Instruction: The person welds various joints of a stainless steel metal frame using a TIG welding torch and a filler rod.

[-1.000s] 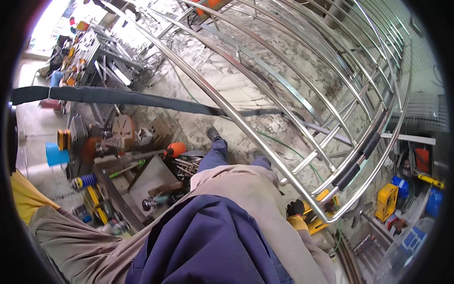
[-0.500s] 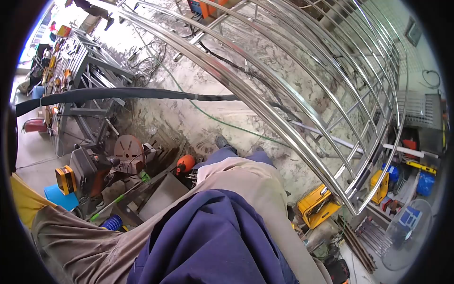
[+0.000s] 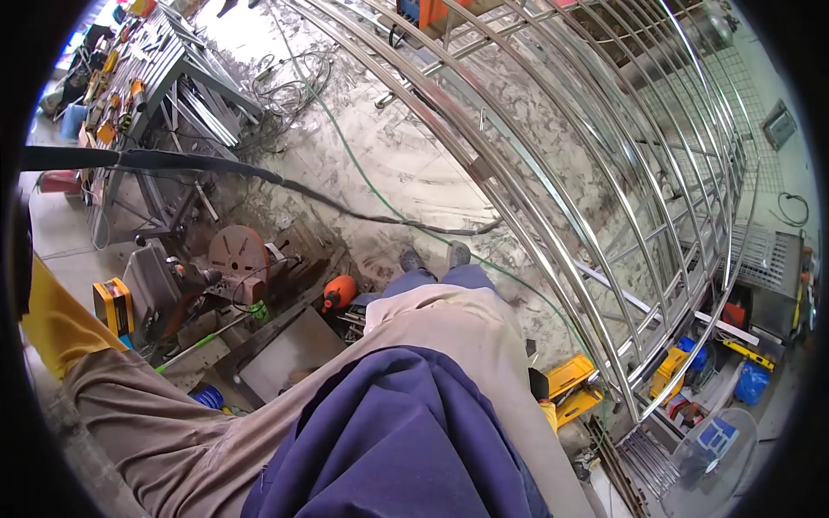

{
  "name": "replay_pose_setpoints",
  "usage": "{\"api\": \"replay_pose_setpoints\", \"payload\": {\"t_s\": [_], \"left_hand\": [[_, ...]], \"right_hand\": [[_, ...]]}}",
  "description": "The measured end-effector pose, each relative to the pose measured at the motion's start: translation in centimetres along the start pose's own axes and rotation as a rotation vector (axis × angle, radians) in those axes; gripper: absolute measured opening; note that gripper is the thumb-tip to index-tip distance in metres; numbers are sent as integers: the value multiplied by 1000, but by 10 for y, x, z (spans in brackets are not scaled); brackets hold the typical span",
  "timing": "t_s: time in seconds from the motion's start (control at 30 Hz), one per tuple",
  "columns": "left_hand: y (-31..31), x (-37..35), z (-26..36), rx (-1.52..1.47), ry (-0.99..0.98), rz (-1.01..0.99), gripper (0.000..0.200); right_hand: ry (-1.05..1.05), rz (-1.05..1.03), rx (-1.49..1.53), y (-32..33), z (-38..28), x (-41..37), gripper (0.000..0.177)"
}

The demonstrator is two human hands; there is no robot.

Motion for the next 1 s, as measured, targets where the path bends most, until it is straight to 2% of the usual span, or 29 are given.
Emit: {"api": "replay_pose_setpoints", "payload": {"t_s": [0.03,0.1,0.13,0.17,0.2,0.23,0.3,0.37,0.43,0.5,0.53,0.57,0.63,0.67,0.73,0.77,0.8,0.87,0.93,1.0], "left_hand": [[-8,-5,31,356,-255,55,43],[-9,-1,77,495,-172,-98,56],[-15,2,99,489,-160,-83,56],[-26,5,120,696,-137,-76,57],[-34,4,140,644,-133,-100,53],[-45,-4,155,479,-137,-141,49],[-72,-32,183,-175,-80,-311,43],[-88,-65,224,-718,83,-467,38],[-94,-93,282,-1070,296,-573,34],[-94,-116,347,-1404,646,-589,34],[-94,-131,385,-1596,829,-670,33],[-91,-147,424,-1764,1047,-727,33],[-97,-163,494,-1934,1061,-856,32],[-76,-162,532,-2028,1178,-956,32],[-76,-175,587,-1917,1202,-1029,33],[-88,-188,614,-1977,1219,-1043,32],[-79,-184,639,-2164,1253,-1029,31],[-59,-186,652,-1724,1166,-1128,30],[-62,-202,658,-1695,1111,-1171,29],[-62,-215,660,-1658,1065,-1211,29]], "right_hand": [[2,-1,16,4,-5,-3,24],[4,-11,57,13,-18,-15,23],[2,-18,85,19,-25,-25,22],[-1,-28,113,24,-33,-35,22],[-7,-41,145,31,-38,-49,21],[-13,-61,178,37,-46,-63,21],[-23,-108,249,50,-66,-94,20],[-29,-154,323,66,-90,-132,19],[-42,-199,395,83,-118,-170,18],[-24,-218,470,106,-145,-204,17],[-6,-223,501,119,-161,-215,17],[121,-177,481,135,-184,-224,17],[532,20,292,174,-241,-239,19],[666,126,261,190,-262,-239,21],[570,231,843,224,-268,-213,25],[558,214,838,230,-277,-192,25],[568,301,819,242,-287,-169,29],[569,363,790,253,-314,-127,34],[398,655,592,259,-342,-103,42],[431,598,585,261,-355,-75,46]]}}
Point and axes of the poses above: each hand's wrist, its own x-axis towards the middle knuckle, its own y-axis out of the back of the hand, z = x × y, the point moved 10 cm from there along x, towards the middle knuckle, and after that the axes turned 6 degrees about x, right-handed, at the moved point
